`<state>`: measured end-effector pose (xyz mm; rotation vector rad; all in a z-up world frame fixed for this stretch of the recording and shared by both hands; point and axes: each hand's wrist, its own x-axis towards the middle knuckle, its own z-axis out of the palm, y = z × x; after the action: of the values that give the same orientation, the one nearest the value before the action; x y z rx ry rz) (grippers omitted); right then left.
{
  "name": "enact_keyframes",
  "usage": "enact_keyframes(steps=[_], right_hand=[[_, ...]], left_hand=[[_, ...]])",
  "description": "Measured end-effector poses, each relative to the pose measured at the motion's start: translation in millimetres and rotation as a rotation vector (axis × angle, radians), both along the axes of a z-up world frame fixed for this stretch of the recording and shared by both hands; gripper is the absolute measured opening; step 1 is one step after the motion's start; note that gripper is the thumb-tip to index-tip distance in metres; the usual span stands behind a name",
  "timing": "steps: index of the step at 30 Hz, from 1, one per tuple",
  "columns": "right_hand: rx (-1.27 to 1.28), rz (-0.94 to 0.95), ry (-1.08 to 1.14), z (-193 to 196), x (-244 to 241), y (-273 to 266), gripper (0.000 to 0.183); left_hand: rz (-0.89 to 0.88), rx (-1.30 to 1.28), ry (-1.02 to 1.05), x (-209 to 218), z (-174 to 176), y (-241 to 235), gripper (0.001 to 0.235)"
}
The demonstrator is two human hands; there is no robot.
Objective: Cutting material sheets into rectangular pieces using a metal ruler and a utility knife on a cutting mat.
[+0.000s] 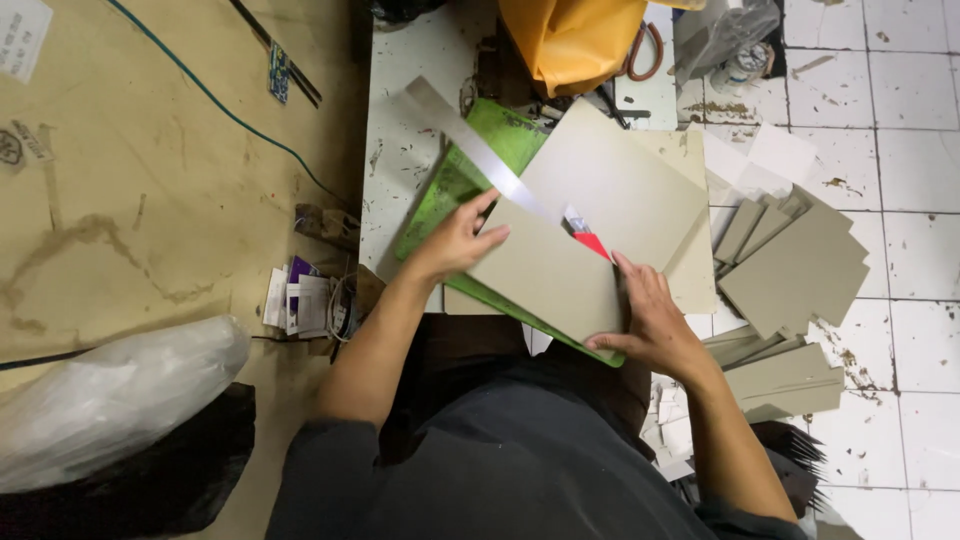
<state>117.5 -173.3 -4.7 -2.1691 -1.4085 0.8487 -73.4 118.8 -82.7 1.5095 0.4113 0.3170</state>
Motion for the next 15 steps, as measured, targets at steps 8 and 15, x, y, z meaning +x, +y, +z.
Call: enact_keyframes(steps=[8, 15], right_hand=[[-0.129, 0.098, 0.123, 35.1, 13.9, -14.0, 0.129], [-0.129, -0.077, 0.057, 13.7, 8.3, -39.8, 0.106]], left_hand=[[-0.043, -0.240, 0.083, -14.9, -42.7, 13.8, 0.084], [0.019, -0.274, 0.077, -13.3, -41.9, 10.5, 0.091]])
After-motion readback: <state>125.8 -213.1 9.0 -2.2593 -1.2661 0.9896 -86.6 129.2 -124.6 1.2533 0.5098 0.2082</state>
